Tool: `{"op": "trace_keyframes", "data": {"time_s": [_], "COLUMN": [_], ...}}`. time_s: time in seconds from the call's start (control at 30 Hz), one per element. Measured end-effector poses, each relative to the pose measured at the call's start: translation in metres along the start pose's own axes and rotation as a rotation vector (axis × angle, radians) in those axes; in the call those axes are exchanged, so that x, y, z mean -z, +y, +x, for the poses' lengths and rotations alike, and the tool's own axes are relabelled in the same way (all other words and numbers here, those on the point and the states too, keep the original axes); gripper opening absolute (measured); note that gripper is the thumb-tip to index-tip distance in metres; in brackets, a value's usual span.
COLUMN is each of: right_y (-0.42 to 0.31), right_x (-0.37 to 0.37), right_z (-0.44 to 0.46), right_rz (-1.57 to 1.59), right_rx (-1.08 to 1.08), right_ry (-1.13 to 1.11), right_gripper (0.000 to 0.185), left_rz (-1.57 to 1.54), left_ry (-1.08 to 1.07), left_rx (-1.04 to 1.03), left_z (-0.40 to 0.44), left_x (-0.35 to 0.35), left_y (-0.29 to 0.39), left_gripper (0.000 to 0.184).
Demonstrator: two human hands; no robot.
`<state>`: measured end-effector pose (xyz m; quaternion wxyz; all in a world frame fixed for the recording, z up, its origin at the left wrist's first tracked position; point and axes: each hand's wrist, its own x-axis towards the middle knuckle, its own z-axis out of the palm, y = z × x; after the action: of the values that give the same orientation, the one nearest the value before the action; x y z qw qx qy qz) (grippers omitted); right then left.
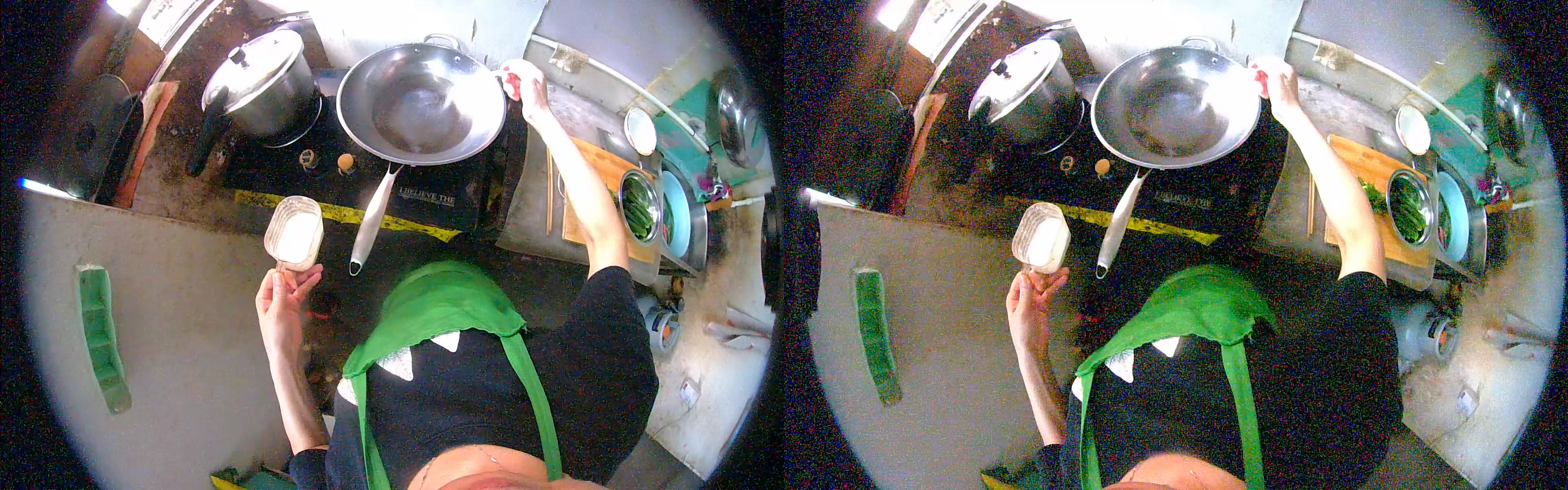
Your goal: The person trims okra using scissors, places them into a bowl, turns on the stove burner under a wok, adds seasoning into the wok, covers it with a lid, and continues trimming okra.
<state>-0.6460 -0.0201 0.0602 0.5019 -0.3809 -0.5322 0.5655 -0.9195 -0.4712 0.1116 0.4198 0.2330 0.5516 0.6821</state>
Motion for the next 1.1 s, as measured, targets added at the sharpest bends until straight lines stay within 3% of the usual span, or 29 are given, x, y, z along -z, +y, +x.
{"op": "trace_keyframes", "data": {"time_s": [0.17,0.33,0.4,0.43,0.5,0.7,0.83,0.93,0.97,1.03,1.1], "right_y": [0.019,0.007,-0.005,-0.013,-0.033,-0.091,-0.108,-0.091,-0.089,-0.098,-0.12], "right_x": [-0.005,-0.027,-0.037,-0.045,-0.068,-0.181,-0.244,-0.281,-0.291,-0.306,-0.308], "right_z": [-0.017,-0.026,-0.028,-0.032,-0.048,-0.147,-0.216,-0.258,-0.266,-0.293,-0.31], "right_rz": [-0.121,-0.02,0.303,0.304,0.557,0.467,0.079,-0.191,-0.303,-0.3,-0.374], "right_rx": [-0.033,-0.055,-0.192,-0.19,-0.226,-0.141,0.055,0.506,0.81,0.711,0.583], "right_ry": [0.038,0.12,0.081,0.073,-0.156,-0.567,-0.635,-0.673,-0.711,-0.955,-1.109], "right_gripper": [0.021,0.019,0.017,0.017,0.014,0.015,0.019,0.011,0.022,0.048,0.071], "left_rz": [-0.007,-0.054,-0.059,-0.06,-0.077,-0.19,-0.238,-0.186,-0.188,-0.183,-0.24], "left_ry": [-0.013,-0.01,-0.045,-0.04,0.002,-0.005,0.058,0.155,0.187,0.284,0.241], "left_rx": [-0.042,-0.044,-0.056,-0.062,-0.052,-0.115,-0.188,-0.263,-0.282,-0.248,-0.301], "left_z": [0.007,0.018,0.023,0.025,0.028,0.025,0.009,-0.01,-0.017,-0.034,-0.049], "left_x": [-0.013,-0.021,-0.02,-0.021,-0.027,-0.018,0.0,0.022,0.028,0.049,0.079], "left_y": [0.005,0.002,0.001,0.001,0.003,-0.002,0.005,0.006,0.009,0.017,0.023], "left_gripper": [0.031,0.031,0.03,0.03,0.028,0.026,0.025,0.026,0.025,0.024,0.025]}}
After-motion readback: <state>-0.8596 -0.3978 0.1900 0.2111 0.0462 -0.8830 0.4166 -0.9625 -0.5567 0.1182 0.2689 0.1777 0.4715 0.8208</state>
